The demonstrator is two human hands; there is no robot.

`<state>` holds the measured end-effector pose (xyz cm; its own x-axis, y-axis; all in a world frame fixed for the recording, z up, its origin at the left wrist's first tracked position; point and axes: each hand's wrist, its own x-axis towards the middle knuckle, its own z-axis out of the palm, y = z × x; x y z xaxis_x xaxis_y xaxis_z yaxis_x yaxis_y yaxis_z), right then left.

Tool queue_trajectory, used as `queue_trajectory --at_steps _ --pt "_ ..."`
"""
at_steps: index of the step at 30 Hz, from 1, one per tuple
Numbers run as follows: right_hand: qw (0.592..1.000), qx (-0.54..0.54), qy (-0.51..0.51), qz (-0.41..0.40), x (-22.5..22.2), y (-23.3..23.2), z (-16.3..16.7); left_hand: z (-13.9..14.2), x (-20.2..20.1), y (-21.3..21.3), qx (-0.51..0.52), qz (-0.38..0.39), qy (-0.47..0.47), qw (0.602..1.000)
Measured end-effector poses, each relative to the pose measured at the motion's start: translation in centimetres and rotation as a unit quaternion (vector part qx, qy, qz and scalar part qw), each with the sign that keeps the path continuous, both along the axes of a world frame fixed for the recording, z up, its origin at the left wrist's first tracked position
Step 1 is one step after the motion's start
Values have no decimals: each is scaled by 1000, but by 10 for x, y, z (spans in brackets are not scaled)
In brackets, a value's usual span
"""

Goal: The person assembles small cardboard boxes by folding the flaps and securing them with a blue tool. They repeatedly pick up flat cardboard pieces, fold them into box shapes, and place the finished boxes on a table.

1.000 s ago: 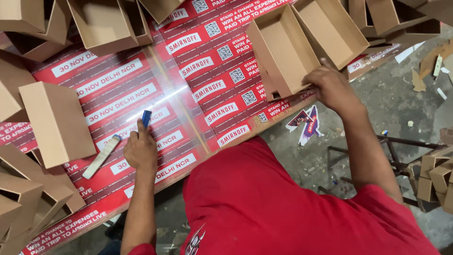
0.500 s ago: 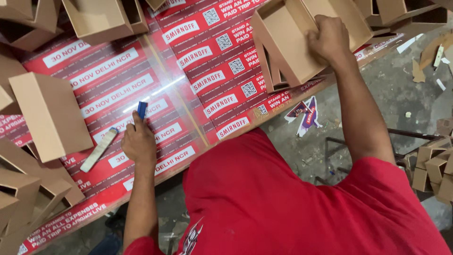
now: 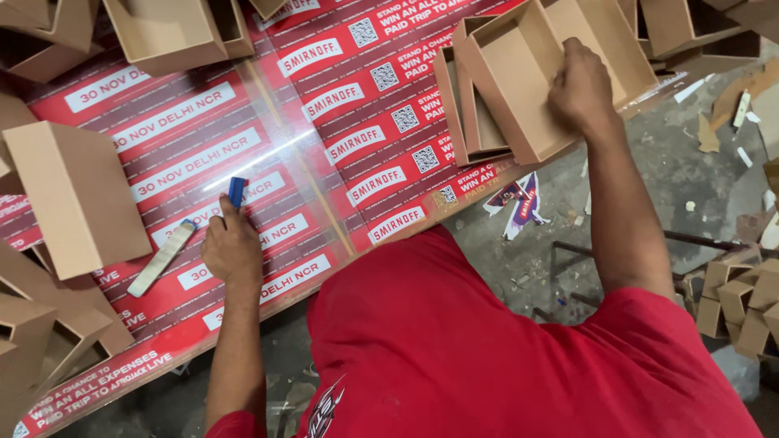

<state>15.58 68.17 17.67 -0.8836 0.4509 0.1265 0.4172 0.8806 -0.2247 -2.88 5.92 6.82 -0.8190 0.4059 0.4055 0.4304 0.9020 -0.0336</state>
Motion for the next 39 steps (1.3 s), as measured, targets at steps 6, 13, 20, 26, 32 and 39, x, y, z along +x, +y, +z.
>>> queue_trajectory --at_steps 6,13,20,26,32,39 --pt "1000 7 0 19 -22 -39 49 -7 -6 -3 -12 23 -24 999" --pt "980 -165 97 59 -147 -219 90 -2 1 8 30 76 -126 989" --pt "721 -166 176 650 -310 -539 41 28 80 14 262 200 -237 914" --pt "693 64 68 715 -369 -632 4 42 131 -3 407 260 -209 850" --pt "712 112 -75 689 -308 -496 -49 24 142 -36 482 252 -175 820" --pt "766 9 3 643 -244 -500 -56 48 88 -44 446 106 -90 884"
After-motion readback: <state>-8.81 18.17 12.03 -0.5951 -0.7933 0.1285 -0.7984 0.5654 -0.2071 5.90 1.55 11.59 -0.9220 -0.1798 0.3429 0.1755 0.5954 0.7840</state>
